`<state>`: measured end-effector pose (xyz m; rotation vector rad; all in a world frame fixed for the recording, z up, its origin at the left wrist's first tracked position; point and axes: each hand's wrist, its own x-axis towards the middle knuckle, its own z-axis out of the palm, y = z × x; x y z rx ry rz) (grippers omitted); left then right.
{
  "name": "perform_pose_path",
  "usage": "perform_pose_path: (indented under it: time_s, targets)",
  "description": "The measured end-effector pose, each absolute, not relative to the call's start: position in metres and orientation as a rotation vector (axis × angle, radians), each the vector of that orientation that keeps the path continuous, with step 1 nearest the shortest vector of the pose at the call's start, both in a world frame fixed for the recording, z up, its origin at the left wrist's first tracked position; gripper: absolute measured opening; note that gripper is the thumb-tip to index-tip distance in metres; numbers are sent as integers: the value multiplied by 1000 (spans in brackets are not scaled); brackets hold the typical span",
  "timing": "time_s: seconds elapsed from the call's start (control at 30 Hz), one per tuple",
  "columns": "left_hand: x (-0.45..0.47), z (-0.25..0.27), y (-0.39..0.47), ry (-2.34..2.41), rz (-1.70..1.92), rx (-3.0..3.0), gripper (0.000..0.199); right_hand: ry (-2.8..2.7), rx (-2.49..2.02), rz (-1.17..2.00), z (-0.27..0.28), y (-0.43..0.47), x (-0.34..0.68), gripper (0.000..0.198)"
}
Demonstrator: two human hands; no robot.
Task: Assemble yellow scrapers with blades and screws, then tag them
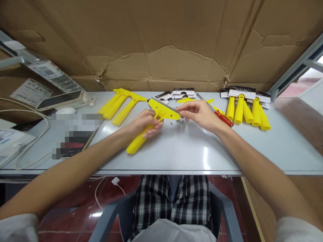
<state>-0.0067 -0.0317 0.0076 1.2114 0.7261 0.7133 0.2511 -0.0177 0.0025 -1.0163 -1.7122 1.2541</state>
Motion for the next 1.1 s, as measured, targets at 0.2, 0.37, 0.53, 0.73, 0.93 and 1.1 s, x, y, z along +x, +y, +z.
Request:
perform_pose_path:
  time_s: [0.2,0.37,0.53,0.73,0.93,1.1]
  targets:
    - [-8,6,-30,704,729,1210,11,-1655,-955,1363,0,-18,249,58]
    - [-8,4,-29,719,722,1210,12,-1633,-954,1389,-2,-17,249,66]
    - [-8,4,-29,722,730,1214,12,-1629,-974,1374,-2,-17,250,63]
    - [-7,6,-30,726,732,1221,12,-1549,-982,1386,-4,-14,250,59]
    - [-7,5,-29,722,732,1220,12,-1452,-1009,1387,-2,-13,248,65]
    - [-8,4,-28,709,729,1221,12,-1442,-1028,1319,-1,-12,248,64]
